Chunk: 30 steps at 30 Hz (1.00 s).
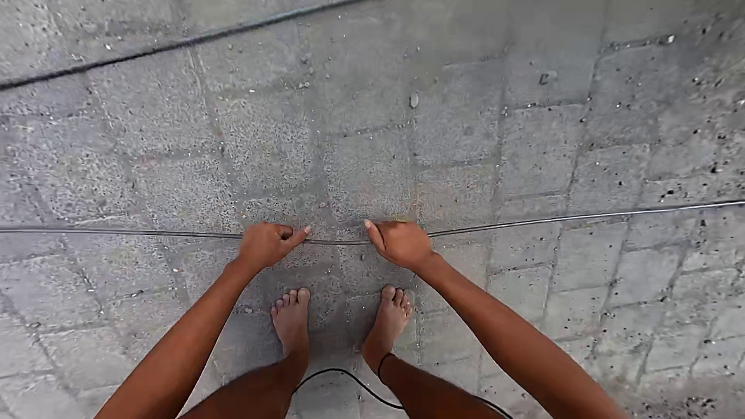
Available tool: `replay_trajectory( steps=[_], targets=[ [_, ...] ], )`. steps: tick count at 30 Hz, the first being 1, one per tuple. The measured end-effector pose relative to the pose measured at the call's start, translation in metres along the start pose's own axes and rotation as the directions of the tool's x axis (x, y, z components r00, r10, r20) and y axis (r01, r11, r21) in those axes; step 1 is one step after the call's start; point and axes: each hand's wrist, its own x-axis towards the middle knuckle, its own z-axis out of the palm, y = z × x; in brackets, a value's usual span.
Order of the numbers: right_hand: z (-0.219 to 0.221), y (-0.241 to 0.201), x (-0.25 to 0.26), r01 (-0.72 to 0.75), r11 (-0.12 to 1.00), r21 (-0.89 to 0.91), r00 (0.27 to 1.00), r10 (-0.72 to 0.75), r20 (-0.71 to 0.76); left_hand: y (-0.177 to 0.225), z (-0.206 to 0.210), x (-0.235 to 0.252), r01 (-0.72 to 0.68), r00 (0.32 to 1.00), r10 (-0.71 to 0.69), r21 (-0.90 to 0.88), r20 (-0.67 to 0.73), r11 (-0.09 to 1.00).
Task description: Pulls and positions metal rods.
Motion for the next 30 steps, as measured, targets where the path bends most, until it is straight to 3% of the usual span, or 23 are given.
replay_trajectory(
  steps=[2,4,9,12,16,20,25,30],
  targets=[
    [0.005,0.009,0.008,0.11,0.993,-0.047,0.984,-0.116,-0.137,-0.006,-0.006,0.007,-0.083,0.993,0.083,0.0,-0.089,0.997],
    [-0.009,0.013,0.02,0.137,0.985,-0.105,0.977,-0.152,-0.152,-0.009,-0.014,0.013,-0.151,0.978,0.152,0.017,-0.143,0.988],
    [-0.05,0.008,0.052,0.002,0.989,-0.15,0.994,-0.018,-0.107,0.007,-0.059,0.033,-0.171,0.977,0.171,0.012,-0.13,0.985],
    [-0.047,0.007,0.049,-0.044,0.986,-0.16,0.989,0.021,-0.147,0.009,-0.052,0.028,-0.154,0.967,0.155,0.016,-0.202,0.988],
    [-0.017,0.002,0.025,-0.04,0.986,-0.163,0.997,0.029,-0.069,-0.008,-0.021,0.018,-0.166,0.981,0.165,-0.003,-0.102,0.986],
    [-0.014,-0.005,0.016,-0.032,0.981,-0.192,0.999,0.033,0.002,-0.021,-0.007,0.006,-0.21,0.961,0.219,0.07,-0.168,0.975],
    [-0.014,-0.004,0.014,-0.08,0.975,-0.209,0.996,0.084,0.013,-0.016,0.002,0.012,-0.209,0.947,0.223,0.082,-0.232,0.974],
    [-0.009,0.007,0.023,-0.086,0.975,-0.207,0.996,0.084,-0.018,-0.014,-0.001,0.023,-0.171,0.965,0.185,0.084,-0.189,0.982]
  ],
)
